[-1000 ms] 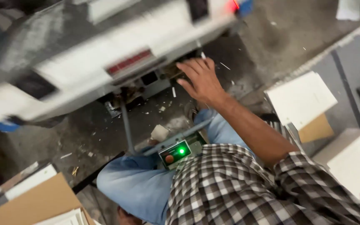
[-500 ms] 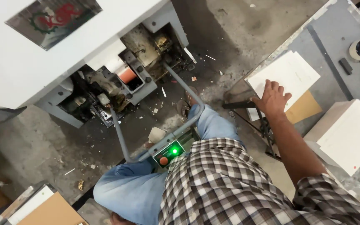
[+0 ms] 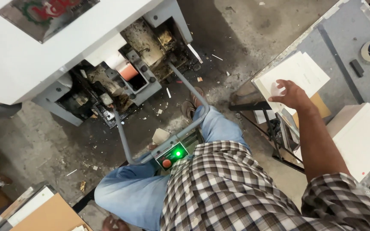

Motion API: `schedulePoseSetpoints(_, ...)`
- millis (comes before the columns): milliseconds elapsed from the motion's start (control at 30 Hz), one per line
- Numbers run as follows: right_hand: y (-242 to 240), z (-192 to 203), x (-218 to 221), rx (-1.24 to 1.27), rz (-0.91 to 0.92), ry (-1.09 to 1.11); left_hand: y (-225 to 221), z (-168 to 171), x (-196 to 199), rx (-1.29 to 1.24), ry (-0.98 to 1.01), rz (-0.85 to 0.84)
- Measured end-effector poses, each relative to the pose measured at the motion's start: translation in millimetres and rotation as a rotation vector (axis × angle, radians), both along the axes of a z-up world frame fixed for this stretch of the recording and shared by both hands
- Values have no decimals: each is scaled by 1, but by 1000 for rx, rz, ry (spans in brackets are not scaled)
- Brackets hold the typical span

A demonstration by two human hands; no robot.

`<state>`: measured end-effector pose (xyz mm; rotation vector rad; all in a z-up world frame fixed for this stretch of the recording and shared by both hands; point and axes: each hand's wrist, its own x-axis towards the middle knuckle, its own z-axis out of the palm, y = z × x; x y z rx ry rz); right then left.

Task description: Operating an industrial paper processing machine by placing papers and triggering cycles.

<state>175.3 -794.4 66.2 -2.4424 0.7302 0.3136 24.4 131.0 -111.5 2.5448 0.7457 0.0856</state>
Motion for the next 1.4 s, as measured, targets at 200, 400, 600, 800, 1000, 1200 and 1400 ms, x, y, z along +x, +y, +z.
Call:
schedulePoseSetpoints(200, -8, -8, 2, 22, 12, 17, -33, 71, 62, -28, -406, -251)
schedulePoseSetpoints(400, 2, -33, -11, -280, 119, -107, -146, 214, 190, 44, -479, -518)
schedulePoseSetpoints(600, 39, -48, -18, -482, 16, -176, -273, 334, 305, 94, -592, -827)
schedulePoseSetpoints(800, -3, -30, -27, -396, -16, -235, -350, 272, 368, -14, -386, -811)
schedulePoseSetpoints(1000, -71, 4, -39, -147, -248, -115, -371, 202, 381, 320, -104, -1020)
schedulePoseSetpoints(1200, -18, 68, 11, 201, -466, -412, -359, 209, 372, 370, -362, -1089)
schedulePoseSetpoints(1400, 68, 23, 123, 273, 252, -901, -315, 317, 376, 296, -638, -1088)
